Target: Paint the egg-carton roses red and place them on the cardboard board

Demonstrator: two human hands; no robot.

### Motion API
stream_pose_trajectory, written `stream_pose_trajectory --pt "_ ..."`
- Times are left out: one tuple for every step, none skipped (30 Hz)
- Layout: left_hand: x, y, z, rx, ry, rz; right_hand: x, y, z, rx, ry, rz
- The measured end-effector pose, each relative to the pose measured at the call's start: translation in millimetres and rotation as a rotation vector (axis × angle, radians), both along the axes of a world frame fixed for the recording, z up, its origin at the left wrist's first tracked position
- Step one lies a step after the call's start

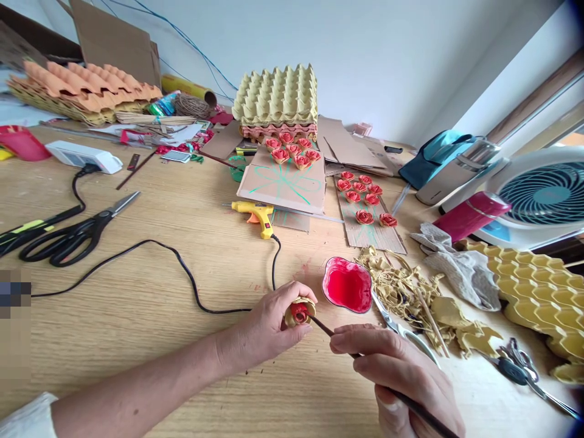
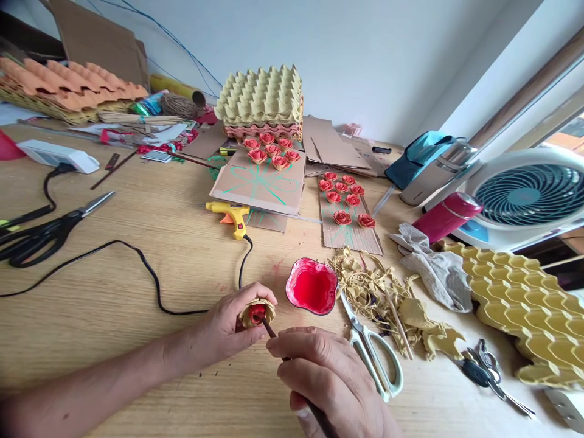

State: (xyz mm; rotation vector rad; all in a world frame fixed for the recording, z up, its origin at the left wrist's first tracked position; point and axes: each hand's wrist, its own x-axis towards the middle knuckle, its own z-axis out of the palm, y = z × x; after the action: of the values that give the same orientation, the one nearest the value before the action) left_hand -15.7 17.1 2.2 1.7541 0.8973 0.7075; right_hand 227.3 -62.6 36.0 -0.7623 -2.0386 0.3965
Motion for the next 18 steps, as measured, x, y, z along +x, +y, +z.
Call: stream_pose_trajectory --pt "0 0 0.2 -0.002 0.002 -0.002 -2 1 1.3 0.019 -0.021 -0.006" --pt "0 0 0.9 -0.006 0.005 -0.006 -4 1 2.9 0.036 -0.047 -0.014" --pt "0 0 1.9 -0.01 0.006 -0.01 -6 2 4.7 0.05 -0.07 -0.023" --pt "0 0 3.1 -0.016 0.006 -0.015 -7 3 6.7 0.064 -0.09 -0.027" --pt "0 0 4.4 -0.024 0.005 -0.019 -9 4 8.6 0.079 -0.1 -0.026" --pt "0 0 5.4 -0.034 0.003 -0.021 -9 4 10.3 0.091 -0.095 -0.025" --pt "0 0 6.2 -0.045 -0.002 -0.018 -9 4 11.4 0.092 -0.082 -0.031" --pt "0 0 6.3 -0.058 -0.011 -0.013 -8 3 11.9 0.081 -0.065 -0.041" --pt "0 1 5.9 -0.075 -0.024 -0.007 -6 2 11.6 0.063 -0.048 -0.042" --pt "0 1 4.8 -0.1 -0.042 -0.003 -3 0 10.6 0.038 -0.027 -0.047" --pt "0 1 3.1 -0.132 -0.067 0.0 -1 -1 8.8 0.004 -0.01 -0.052" --pt "0 2 1.0 -0.173 -0.098 -0.002 1 -3 6.6 -0.015 0.011 -0.043" --pt "1 2 -1.2 -0.223 -0.13 -0.008 2 -5 4.3 -0.047 0.036 -0.059" --pt "1 3 -3.3 -0.281 -0.16 -0.019 3 -7 2.1 -0.066 0.058 -0.063" --pt "1 4 -4.9 -0.337 -0.185 -0.027 3 -8 0.2 -0.081 0.078 -0.067" --pt "2 4 -6.0 -0.385 -0.206 -0.034 2 -9 -1.3 -0.093 0.093 -0.068" --pt "2 5 -6.4 -0.421 -0.222 -0.037 1 -10 -2.3 -0.097 0.102 -0.06" --pt "2 5 -6.1 -0.447 -0.232 -0.038 1 -9 -3.0 -0.097 0.108 -0.055"
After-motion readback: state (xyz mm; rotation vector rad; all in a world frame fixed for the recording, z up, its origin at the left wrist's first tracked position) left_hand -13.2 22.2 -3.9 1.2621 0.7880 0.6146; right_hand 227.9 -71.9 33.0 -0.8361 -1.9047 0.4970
